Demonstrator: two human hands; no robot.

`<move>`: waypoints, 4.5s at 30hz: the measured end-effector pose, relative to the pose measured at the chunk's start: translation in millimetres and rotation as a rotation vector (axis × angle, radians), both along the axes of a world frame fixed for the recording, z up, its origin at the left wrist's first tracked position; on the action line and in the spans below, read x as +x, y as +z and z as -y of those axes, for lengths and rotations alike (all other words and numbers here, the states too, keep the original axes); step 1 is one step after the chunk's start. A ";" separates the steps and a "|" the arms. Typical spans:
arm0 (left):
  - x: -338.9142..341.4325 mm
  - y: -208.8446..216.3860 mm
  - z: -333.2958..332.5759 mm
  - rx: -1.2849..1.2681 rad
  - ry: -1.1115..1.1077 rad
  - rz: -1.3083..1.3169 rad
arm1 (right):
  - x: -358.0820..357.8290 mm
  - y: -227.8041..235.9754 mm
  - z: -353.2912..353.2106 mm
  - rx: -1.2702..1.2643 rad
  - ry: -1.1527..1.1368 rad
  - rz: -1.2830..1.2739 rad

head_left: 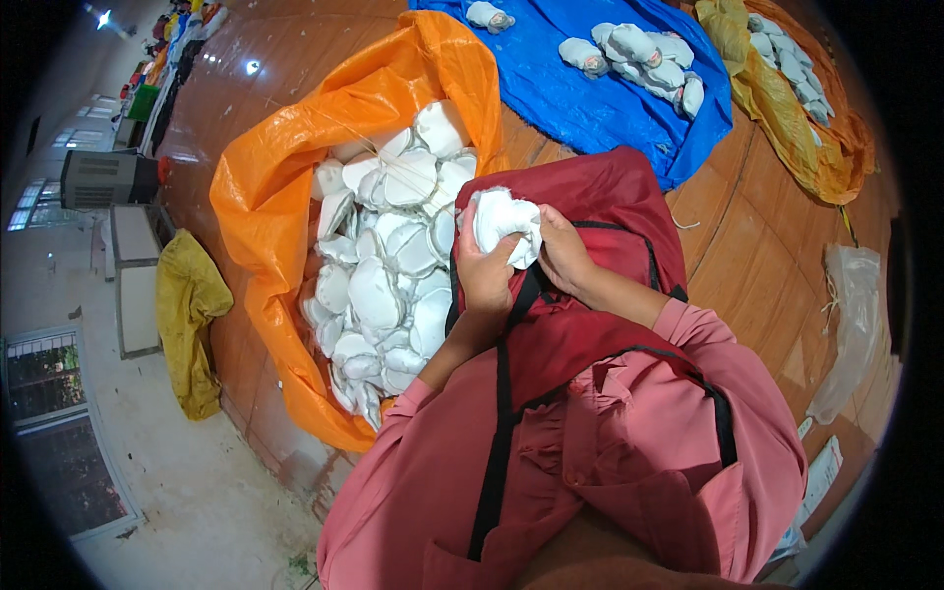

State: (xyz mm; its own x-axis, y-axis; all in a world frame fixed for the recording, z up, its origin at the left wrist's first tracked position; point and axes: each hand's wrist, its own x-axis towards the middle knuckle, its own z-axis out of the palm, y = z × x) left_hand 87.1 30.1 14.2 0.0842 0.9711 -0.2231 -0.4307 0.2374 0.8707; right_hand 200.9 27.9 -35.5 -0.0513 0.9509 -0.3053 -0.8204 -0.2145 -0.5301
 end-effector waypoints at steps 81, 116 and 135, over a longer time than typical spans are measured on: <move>-21.0 2.6 1.0 -0.073 0.102 0.031 | 22.1 4.4 -6.6 -0.037 0.127 0.259; -45.0 -2.8 -8.3 -0.183 0.031 0.212 | 29.8 -11.0 -0.4 0.272 0.281 0.788; -35.2 21.8 -1.0 -0.104 -0.058 0.142 | 29.8 -4.2 -5.5 0.372 0.434 0.358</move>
State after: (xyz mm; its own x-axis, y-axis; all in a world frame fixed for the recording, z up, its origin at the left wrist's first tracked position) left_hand 51.9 31.1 36.0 0.1772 0.9359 -0.3043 -0.5301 0.3513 0.7717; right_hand 230.7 33.4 -39.7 -0.4087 0.9121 -0.0306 -0.4615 -0.2355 -0.8553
